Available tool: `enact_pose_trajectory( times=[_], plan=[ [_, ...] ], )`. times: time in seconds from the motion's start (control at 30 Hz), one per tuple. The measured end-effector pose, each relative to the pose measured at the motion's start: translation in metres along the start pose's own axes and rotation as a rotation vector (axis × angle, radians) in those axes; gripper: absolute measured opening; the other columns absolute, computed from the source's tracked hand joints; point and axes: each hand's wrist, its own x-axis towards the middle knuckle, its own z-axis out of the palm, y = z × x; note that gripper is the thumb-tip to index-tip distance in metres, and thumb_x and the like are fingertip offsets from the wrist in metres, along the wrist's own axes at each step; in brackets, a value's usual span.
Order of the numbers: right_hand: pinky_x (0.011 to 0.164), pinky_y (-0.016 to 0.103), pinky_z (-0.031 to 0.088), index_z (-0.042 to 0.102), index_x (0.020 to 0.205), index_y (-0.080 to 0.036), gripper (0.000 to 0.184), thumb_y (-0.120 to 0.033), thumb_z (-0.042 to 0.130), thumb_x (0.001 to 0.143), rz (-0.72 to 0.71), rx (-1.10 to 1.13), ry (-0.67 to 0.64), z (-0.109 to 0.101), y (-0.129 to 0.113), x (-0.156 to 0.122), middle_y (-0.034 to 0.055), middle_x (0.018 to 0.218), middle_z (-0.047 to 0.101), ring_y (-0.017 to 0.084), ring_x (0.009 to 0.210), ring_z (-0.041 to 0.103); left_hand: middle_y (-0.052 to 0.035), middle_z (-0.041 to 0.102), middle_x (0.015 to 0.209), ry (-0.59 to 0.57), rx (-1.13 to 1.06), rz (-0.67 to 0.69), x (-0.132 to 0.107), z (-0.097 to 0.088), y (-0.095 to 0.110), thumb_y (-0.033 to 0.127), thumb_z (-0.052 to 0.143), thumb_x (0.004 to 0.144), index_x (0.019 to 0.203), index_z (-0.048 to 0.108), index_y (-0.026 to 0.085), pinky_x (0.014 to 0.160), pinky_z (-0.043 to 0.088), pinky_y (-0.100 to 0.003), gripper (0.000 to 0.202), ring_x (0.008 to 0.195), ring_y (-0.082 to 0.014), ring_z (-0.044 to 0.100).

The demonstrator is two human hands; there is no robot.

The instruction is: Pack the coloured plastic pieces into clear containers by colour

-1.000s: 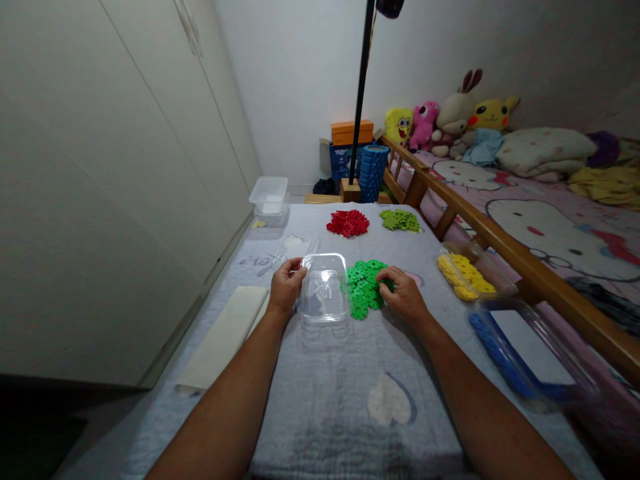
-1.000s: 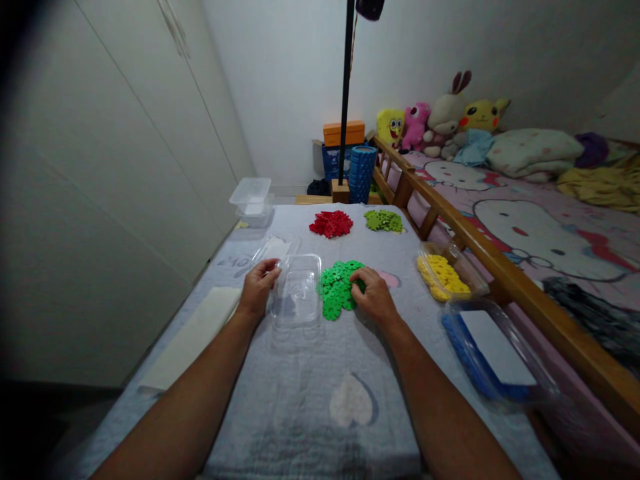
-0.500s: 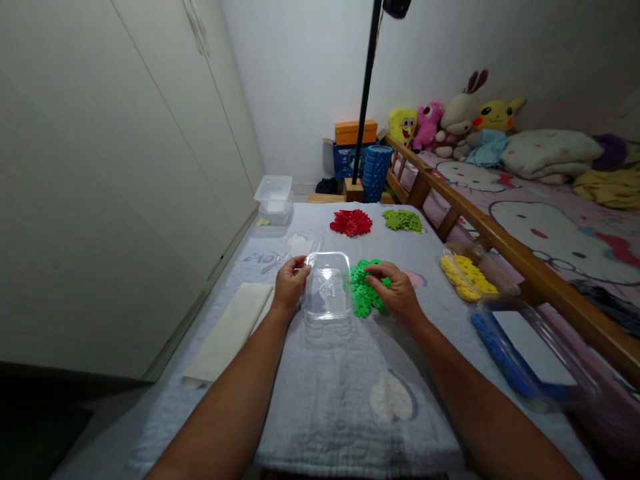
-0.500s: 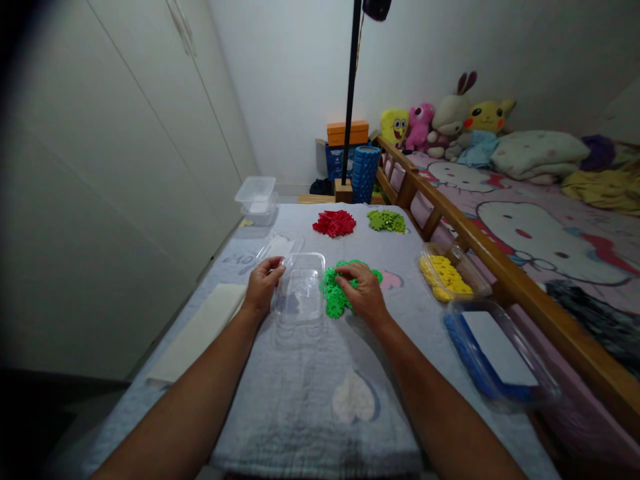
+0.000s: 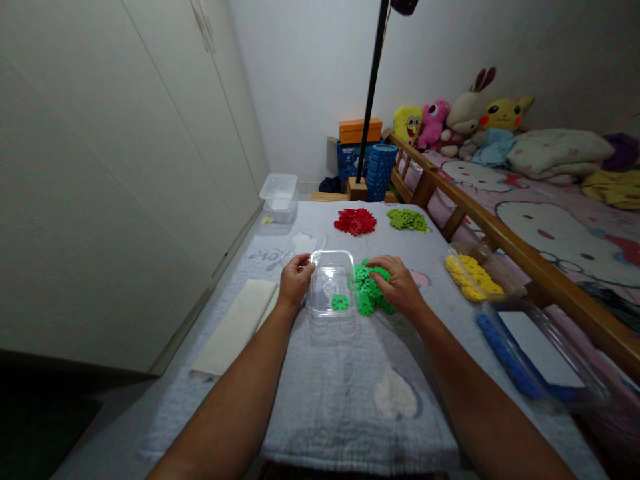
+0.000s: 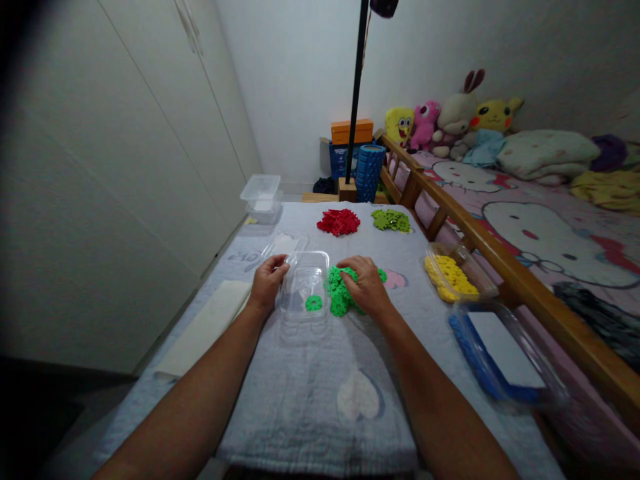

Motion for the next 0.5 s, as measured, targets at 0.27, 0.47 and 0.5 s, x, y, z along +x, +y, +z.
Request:
enact_pose_trajectory(
  times=[0.27, 0.47, 0.5],
  plan=[
    [0.087, 0.038, 0.042, 0.075, 0.087, -0.025, 0.015, -0.023, 0.082, 0.075, -0.006, -0.179, -0.302, -0.014, 0.018, -0.013, 0.0046, 0.093, 0.068, 0.025, 0.094, 0.059, -0.0004, 0.066, 0.081, 0.035, -0.009, 0.006, -0.003, 0.001, 0.006, 0.045, 0.072, 0.072, 0.099, 0.072, 0.016, 0.059, 0.044, -0.025, 0.039, 0.06, -0.0114, 0.054],
    [0.082, 0.036, 0.038, 0.072, 0.094, -0.023, 0.028, -0.023, 0.087, 0.07, -0.026, -0.338, -0.363, 0.013, 0.008, -0.024, 0.0071, 0.099, 0.065, 0.027, 0.095, 0.052, 0.0004, 0.064, 0.081, 0.076, 0.045, 0.049, -0.004, 0.0, 0.009, 0.041, 0.071, 0.071, 0.103, 0.069, 0.016, 0.058, 0.046, -0.025, 0.04, 0.058, -0.0113, 0.057],
    [0.081, 0.036, 0.037, 0.072, 0.093, -0.023, 0.026, -0.021, 0.085, 0.071, -0.029, -0.322, -0.357, 0.015, 0.008, -0.024, 0.0069, 0.098, 0.066, 0.026, 0.094, 0.052, 0.0009, 0.063, 0.08, 0.074, 0.048, 0.05, -0.004, 0.0, 0.008, 0.04, 0.071, 0.071, 0.102, 0.069, 0.016, 0.057, 0.045, -0.025, 0.039, 0.057, -0.0109, 0.056]
  ],
)
